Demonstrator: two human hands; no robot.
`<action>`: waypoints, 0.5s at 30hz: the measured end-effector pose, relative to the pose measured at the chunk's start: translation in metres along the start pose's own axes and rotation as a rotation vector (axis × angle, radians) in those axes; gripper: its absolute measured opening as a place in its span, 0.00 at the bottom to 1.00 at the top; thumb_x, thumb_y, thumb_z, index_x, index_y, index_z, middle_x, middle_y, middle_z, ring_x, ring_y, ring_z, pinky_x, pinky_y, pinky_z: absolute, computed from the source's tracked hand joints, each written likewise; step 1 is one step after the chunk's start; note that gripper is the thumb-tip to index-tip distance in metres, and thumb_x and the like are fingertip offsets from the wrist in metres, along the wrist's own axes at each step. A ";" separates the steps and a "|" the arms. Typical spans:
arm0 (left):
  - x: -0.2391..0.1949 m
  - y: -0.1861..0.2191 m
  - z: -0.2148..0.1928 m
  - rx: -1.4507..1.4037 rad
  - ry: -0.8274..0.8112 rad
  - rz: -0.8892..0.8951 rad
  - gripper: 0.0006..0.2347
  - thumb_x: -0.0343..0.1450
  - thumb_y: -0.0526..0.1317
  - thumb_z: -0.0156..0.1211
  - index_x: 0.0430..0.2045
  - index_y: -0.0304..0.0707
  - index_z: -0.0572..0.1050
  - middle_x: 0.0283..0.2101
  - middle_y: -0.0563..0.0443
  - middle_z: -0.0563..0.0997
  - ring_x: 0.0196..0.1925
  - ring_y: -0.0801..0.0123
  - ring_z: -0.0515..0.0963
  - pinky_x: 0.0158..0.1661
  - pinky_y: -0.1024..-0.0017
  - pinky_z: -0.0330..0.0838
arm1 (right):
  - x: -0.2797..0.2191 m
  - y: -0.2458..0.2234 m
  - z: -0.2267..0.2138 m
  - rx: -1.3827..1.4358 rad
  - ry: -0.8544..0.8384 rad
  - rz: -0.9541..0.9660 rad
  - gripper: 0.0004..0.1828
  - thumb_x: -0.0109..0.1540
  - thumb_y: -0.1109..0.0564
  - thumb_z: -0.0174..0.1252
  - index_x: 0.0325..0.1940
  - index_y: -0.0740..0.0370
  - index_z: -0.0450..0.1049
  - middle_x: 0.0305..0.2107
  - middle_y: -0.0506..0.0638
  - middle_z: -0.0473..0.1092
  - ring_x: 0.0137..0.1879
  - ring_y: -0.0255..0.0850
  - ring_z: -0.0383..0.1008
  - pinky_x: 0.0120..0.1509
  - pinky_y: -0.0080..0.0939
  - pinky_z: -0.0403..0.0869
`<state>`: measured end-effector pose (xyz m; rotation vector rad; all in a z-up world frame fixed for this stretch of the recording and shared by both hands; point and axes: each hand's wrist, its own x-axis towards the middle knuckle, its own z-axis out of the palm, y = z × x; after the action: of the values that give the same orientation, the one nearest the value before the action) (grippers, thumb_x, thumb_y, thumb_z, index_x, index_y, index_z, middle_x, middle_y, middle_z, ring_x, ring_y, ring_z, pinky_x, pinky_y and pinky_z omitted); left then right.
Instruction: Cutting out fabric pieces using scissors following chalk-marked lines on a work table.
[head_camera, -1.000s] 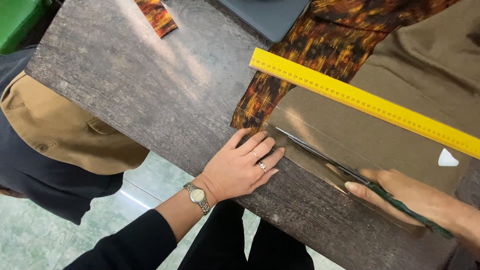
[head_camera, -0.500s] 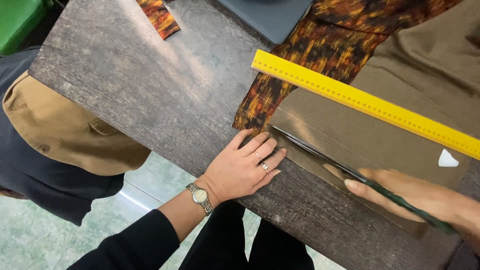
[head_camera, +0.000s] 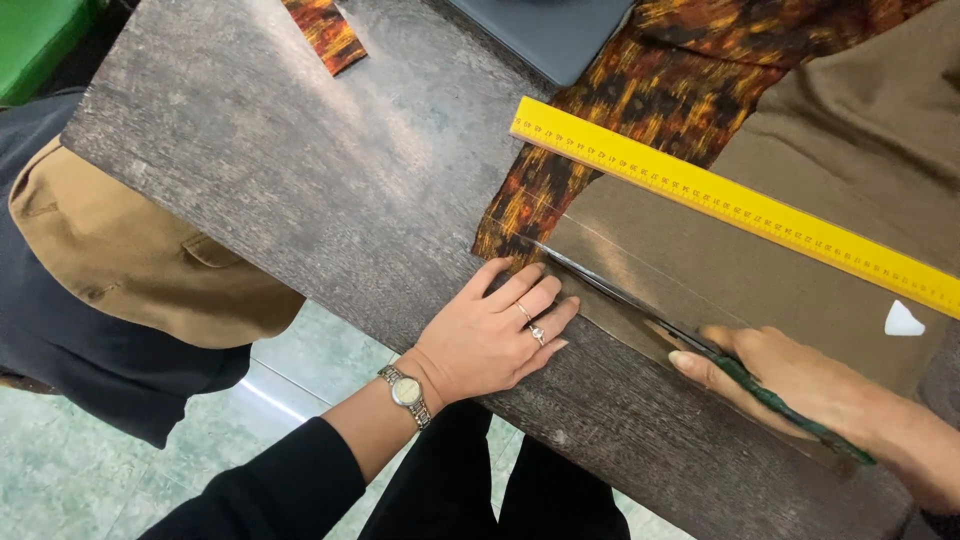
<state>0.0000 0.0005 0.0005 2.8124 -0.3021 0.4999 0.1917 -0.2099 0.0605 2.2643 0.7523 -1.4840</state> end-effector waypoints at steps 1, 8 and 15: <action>0.000 0.000 0.000 0.001 0.004 0.000 0.14 0.74 0.48 0.51 0.47 0.41 0.74 0.47 0.47 0.73 0.53 0.56 0.73 0.55 0.58 0.64 | 0.002 0.002 0.002 0.016 0.016 0.000 0.26 0.62 0.30 0.42 0.27 0.51 0.67 0.18 0.43 0.66 0.25 0.35 0.67 0.33 0.35 0.65; 0.001 0.001 -0.002 0.009 0.013 -0.033 0.14 0.72 0.49 0.55 0.47 0.44 0.74 0.46 0.49 0.73 0.51 0.61 0.74 0.56 0.46 0.61 | -0.017 -0.012 -0.030 0.035 -0.206 -0.116 0.34 0.58 0.33 0.33 0.70 0.16 0.54 0.36 0.30 0.78 0.40 0.27 0.73 0.50 0.26 0.69; 0.000 0.001 -0.002 -0.020 0.039 -0.037 0.14 0.72 0.48 0.55 0.46 0.42 0.74 0.46 0.48 0.73 0.50 0.60 0.74 0.55 0.46 0.63 | 0.001 -0.013 -0.019 0.095 -0.104 -0.208 0.25 0.66 0.34 0.40 0.27 0.53 0.62 0.21 0.41 0.61 0.27 0.33 0.61 0.37 0.34 0.64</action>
<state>-0.0006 0.0001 0.0026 2.7799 -0.2448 0.5400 0.1984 -0.1891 0.0674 2.2120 0.9276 -1.7512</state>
